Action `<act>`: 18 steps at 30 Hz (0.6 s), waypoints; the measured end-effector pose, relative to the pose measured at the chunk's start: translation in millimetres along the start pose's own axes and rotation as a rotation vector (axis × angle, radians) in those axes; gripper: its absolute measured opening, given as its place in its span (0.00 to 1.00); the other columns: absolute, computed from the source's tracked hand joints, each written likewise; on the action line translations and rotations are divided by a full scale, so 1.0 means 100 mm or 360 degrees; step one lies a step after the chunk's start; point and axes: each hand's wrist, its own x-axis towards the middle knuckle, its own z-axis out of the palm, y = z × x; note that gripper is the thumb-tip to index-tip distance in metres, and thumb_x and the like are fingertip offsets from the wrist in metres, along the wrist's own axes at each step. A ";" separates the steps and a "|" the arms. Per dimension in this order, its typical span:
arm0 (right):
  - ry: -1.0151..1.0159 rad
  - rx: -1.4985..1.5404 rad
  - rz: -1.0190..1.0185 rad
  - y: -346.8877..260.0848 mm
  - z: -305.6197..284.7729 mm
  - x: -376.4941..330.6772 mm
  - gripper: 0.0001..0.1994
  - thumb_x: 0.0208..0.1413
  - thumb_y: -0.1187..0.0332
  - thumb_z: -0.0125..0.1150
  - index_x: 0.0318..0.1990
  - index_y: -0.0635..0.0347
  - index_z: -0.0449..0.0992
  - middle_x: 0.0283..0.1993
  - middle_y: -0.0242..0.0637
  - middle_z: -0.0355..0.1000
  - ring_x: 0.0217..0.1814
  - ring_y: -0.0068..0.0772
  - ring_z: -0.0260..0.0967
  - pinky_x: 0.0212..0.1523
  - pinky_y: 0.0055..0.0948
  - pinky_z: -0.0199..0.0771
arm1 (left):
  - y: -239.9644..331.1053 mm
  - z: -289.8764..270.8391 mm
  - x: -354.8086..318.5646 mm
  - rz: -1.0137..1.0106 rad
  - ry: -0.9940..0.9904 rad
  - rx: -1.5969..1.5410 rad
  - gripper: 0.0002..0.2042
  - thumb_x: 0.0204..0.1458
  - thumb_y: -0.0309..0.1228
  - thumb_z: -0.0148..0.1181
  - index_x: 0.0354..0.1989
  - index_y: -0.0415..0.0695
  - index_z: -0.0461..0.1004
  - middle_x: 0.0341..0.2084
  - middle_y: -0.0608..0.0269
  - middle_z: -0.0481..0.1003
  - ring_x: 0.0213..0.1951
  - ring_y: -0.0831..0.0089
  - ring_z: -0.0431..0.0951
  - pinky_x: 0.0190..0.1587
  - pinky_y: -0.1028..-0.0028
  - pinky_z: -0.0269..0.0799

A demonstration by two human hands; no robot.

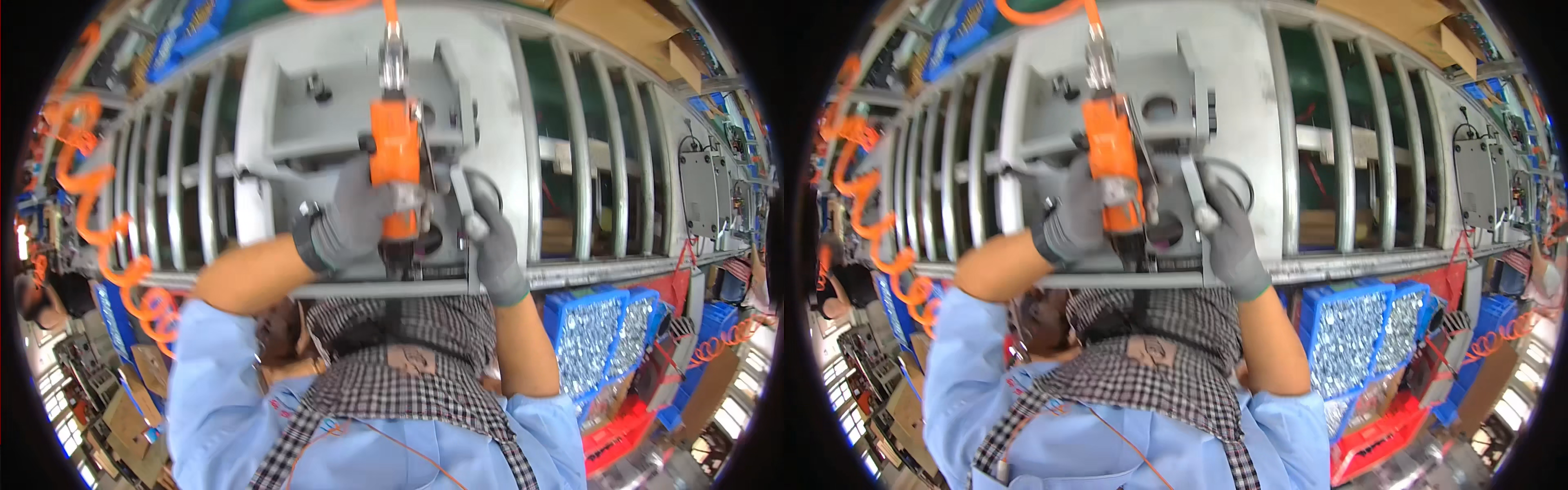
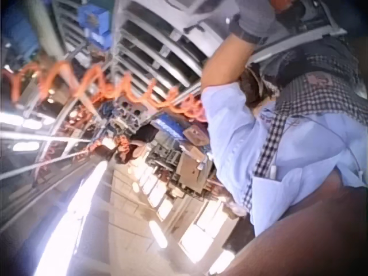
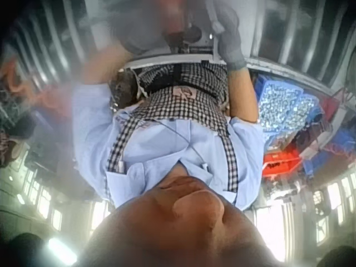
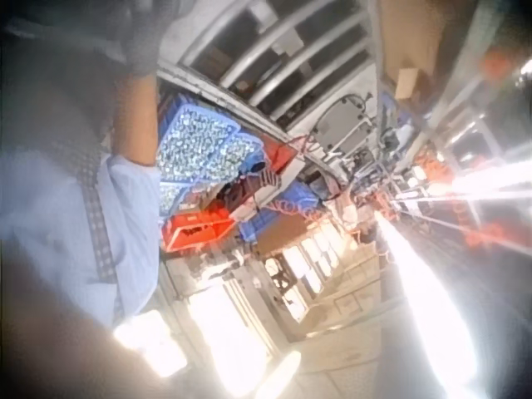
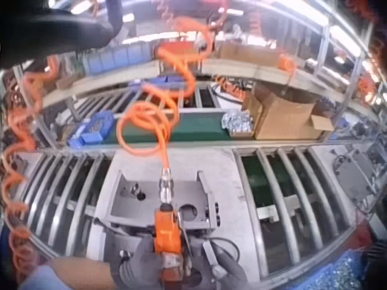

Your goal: The person assembles and installs components into an electronics housing on a production line, securing them with screws using a pneumatic screwdriver and drill, and connecting wires by hand.

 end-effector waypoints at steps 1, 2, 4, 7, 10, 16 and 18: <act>0.0143 -0.0179 -0.0071 0.22 0.01 -0.02 0.22 0.57 0.70 0.52 0.58 0.69 0.63 0.58 0.47 0.63 0.63 0.38 0.58 0.63 0.31 0.56 | 0.06 -0.02 0.02 -0.0076 0.0091 0.0114 0.21 0.37 0.26 0.63 0.43 0.38 0.68 0.29 0.55 0.74 0.30 0.66 0.77 0.33 0.64 0.76; 0.0083 -0.0030 -0.0139 0.27 0.04 0.06 0.20 0.55 0.72 0.54 0.55 0.69 0.65 0.56 0.47 0.64 0.63 0.39 0.59 0.62 0.31 0.58 | 0.06 -0.09 0.05 0.0085 0.0162 0.0363 0.20 0.38 0.27 0.63 0.42 0.39 0.69 0.28 0.57 0.74 0.30 0.68 0.77 0.33 0.65 0.76; 0.0004 -0.0247 0.0011 0.12 0.11 0.05 0.22 0.56 0.74 0.51 0.58 0.68 0.63 0.58 0.48 0.64 0.64 0.38 0.59 0.62 0.30 0.58 | 0.50 -0.10 0.31 0.0396 0.0235 0.0656 0.19 0.38 0.29 0.63 0.41 0.40 0.70 0.27 0.59 0.74 0.31 0.69 0.77 0.33 0.66 0.75; 0.0121 -0.0374 -0.0158 0.51 -0.03 -0.19 0.21 0.58 0.73 0.48 0.60 0.69 0.61 0.56 0.49 0.67 0.59 0.39 0.64 0.58 0.30 0.62 | 1.38 0.53 0.57 0.0669 0.0223 0.2062 0.16 0.39 0.31 0.61 0.39 0.41 0.72 0.28 0.56 0.76 0.33 0.61 0.78 0.36 0.66 0.73; 0.0010 -0.0071 0.0304 0.01 0.02 -0.13 0.26 0.59 0.63 0.51 0.59 0.75 0.60 0.59 0.53 0.63 0.61 0.41 0.60 0.60 0.31 0.58 | 2.03 0.89 1.36 0.1382 0.0481 0.2780 0.20 0.38 0.32 0.62 0.44 0.44 0.73 0.32 0.54 0.76 0.34 0.54 0.77 0.36 0.62 0.72; -0.0026 0.0045 0.0251 0.24 0.20 0.06 0.23 0.59 0.66 0.50 0.59 0.70 0.61 0.53 0.49 0.67 0.58 0.38 0.62 0.56 0.31 0.61 | 2.60 0.32 2.99 0.1855 0.1090 0.3040 0.25 0.37 0.36 0.65 0.49 0.51 0.71 0.39 0.57 0.72 0.40 0.58 0.75 0.40 0.60 0.70; 0.0013 0.0145 0.0282 0.43 0.20 0.03 0.21 0.59 0.66 0.51 0.56 0.70 0.63 0.47 0.49 0.70 0.52 0.37 0.67 0.51 0.33 0.65 | 2.49 0.27 3.11 0.1709 0.1312 0.2888 0.26 0.38 0.37 0.65 0.51 0.53 0.70 0.42 0.59 0.70 0.46 0.58 0.71 0.49 0.54 0.64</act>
